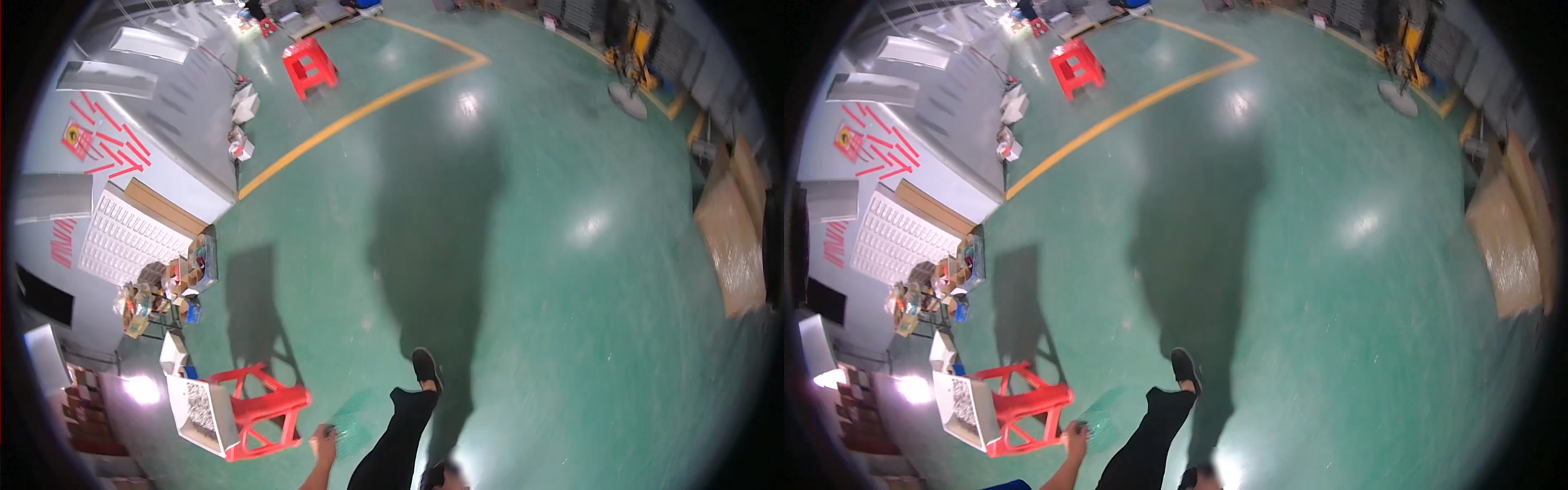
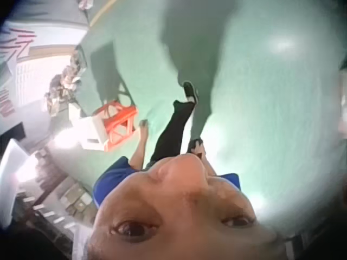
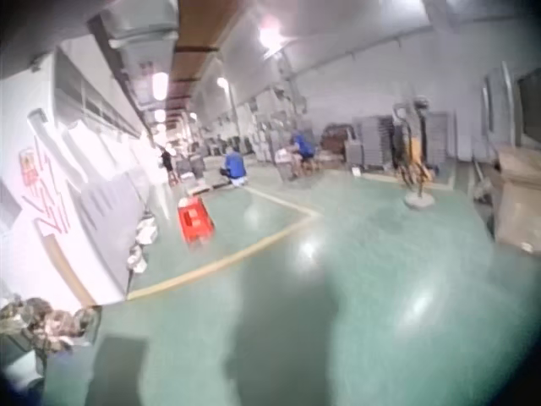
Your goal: The recorder is inspecting plastic fabrication parts and adjusting their work belt while in a factory setting.
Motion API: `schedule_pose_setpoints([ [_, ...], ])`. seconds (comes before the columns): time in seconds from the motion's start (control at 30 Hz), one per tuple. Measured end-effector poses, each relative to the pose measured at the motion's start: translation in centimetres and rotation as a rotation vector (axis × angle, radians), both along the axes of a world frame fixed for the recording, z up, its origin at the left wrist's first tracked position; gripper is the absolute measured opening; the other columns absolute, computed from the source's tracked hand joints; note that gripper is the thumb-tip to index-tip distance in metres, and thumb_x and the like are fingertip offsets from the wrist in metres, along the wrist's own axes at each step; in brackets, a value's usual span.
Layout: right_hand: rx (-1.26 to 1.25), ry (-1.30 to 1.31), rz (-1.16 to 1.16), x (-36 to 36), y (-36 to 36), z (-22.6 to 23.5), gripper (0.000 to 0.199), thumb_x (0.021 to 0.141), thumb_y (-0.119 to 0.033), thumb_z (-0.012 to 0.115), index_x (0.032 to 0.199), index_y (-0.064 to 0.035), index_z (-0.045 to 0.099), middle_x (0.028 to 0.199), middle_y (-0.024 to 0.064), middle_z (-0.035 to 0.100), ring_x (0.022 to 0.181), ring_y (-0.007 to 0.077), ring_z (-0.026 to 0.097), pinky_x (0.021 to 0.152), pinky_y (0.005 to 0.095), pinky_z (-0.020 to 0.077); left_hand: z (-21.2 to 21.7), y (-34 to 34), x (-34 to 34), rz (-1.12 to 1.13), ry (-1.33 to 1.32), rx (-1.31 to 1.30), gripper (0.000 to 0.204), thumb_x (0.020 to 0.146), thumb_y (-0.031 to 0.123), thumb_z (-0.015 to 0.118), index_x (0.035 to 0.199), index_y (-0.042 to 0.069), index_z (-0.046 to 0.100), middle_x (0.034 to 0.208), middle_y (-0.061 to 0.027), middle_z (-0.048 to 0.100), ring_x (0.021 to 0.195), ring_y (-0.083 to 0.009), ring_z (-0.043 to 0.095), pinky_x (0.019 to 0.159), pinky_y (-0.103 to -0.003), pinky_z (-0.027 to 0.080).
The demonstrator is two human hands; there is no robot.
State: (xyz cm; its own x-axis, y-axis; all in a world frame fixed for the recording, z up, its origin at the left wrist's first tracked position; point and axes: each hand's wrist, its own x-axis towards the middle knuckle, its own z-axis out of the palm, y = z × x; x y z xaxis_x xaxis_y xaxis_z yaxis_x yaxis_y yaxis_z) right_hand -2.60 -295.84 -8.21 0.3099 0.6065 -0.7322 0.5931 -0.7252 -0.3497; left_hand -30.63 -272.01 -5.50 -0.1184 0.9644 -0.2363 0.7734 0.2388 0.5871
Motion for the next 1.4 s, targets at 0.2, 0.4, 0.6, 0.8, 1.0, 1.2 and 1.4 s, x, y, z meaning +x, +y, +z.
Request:
schedule_pose_setpoints([
  [0.2, 0.000, 0.149, -0.355, 14.7, 20.1, 5.2, 0.046, 0.077, -0.029, 0.062, 0.114, -0.0042, 0.051, 0.113, 0.0241, 0.051, 0.093, 0.0365, 0.057, 0.070, 0.0472, 0.0512, 2.8, 12.9, 6.4, 0.304, 0.093, -0.160, 0.008, 0.072, 0.008, 0.062, 0.075, 0.001, 0.059, 0.058, -0.0092, 0.058, 0.052, -0.0193, 0.060, 0.045, -0.033, 0.047],
  [0.4, 0.064, 0.237, -0.485, 30.6, 37.8, 11.7, 0.041, 0.078, -0.027, 0.061, 0.110, -0.0022, 0.052, 0.107, 0.0237, 0.054, 0.087, 0.0353, 0.058, 0.066, 0.0452, 0.0520, 13.1, 33.5, 25.1, -0.189, -0.099, -0.087, 0.023, 0.078, 0.025, 0.061, 0.087, 0.003, 0.061, 0.073, -0.0149, 0.063, 0.069, -0.0321, 0.062, 0.063, -0.041, 0.048],
  [0.6, 0.060, 0.345, -0.444, 41.5, 50.5, 15.7, 0.037, 0.079, -0.024, 0.060, 0.107, -0.0002, 0.054, 0.101, 0.0234, 0.057, 0.080, 0.0341, 0.060, 0.062, 0.0432, 0.0527, 19.8, 52.6, 38.5, -0.476, 0.000, 0.057, 0.023, 0.084, 0.026, 0.054, 0.094, 0.007, 0.060, 0.086, -0.0161, 0.063, 0.083, -0.0351, 0.060, 0.070, -0.043, 0.047],
  [0.8, -0.005, 0.378, -0.359, 53.6, 60.9, 17.2, 0.033, 0.080, -0.022, 0.059, 0.103, 0.0017, 0.055, 0.094, 0.0231, 0.060, 0.073, 0.0329, 0.062, 0.058, 0.0412, 0.0535, 23.2, 62.6, 41.6, -0.100, -0.077, -0.047, 0.024, 0.083, 0.026, 0.053, 0.100, 0.011, 0.061, 0.093, -0.0162, 0.063, 0.090, -0.0353, 0.060, 0.076, -0.044, 0.048],
  [1.0, 0.027, 0.323, -0.262, 64.7, 81.0, 16.7, 0.019, 0.083, -0.010, 0.054, 0.096, 0.0032, 0.059, 0.068, 0.0184, 0.063, 0.054, 0.0281, 0.063, 0.046, 0.0354, 0.0526, 20.7, 66.1, 35.8, 0.264, 0.070, -0.090, 0.027, 0.079, 0.023, 0.056, 0.102, 0.010, 0.063, 0.093, -0.0166, 0.064, 0.088, -0.0345, 0.061, 0.075, -0.043, 0.049],
  [1.2, 0.041, 0.399, -0.183, 62.0, 102.7, 15.7, 0.020, 0.084, -0.009, 0.050, 0.094, 0.0051, 0.059, 0.077, 0.0197, 0.064, 0.060, 0.0257, 0.064, 0.048, 0.0362, 0.0532, 19.2, 79.0, 35.2, 0.598, -0.244, 0.046, 0.025, 0.075, 0.025, 0.060, 0.090, 0.007, 0.068, 0.087, -0.0169, 0.066, 0.081, -0.0310, 0.064, 0.072, -0.040, 0.050],
  [1.4, 0.062, 0.424, 0.271, 53.1, 118.2, 21.7, 0.022, 0.082, -0.011, 0.055, 0.100, 0.0003, 0.062, 0.080, 0.0115, 0.067, 0.069, 0.0188, 0.065, 0.056, 0.0276, 0.0497, 28.0, 103.2, 42.7, 0.216, -0.237, 0.119, 0.027, 0.079, 0.027, 0.061, 0.096, 0.007, 0.068, 0.084, -0.0103, 0.068, 0.072, -0.0178, 0.067, 0.066, -0.031, 0.053],
])
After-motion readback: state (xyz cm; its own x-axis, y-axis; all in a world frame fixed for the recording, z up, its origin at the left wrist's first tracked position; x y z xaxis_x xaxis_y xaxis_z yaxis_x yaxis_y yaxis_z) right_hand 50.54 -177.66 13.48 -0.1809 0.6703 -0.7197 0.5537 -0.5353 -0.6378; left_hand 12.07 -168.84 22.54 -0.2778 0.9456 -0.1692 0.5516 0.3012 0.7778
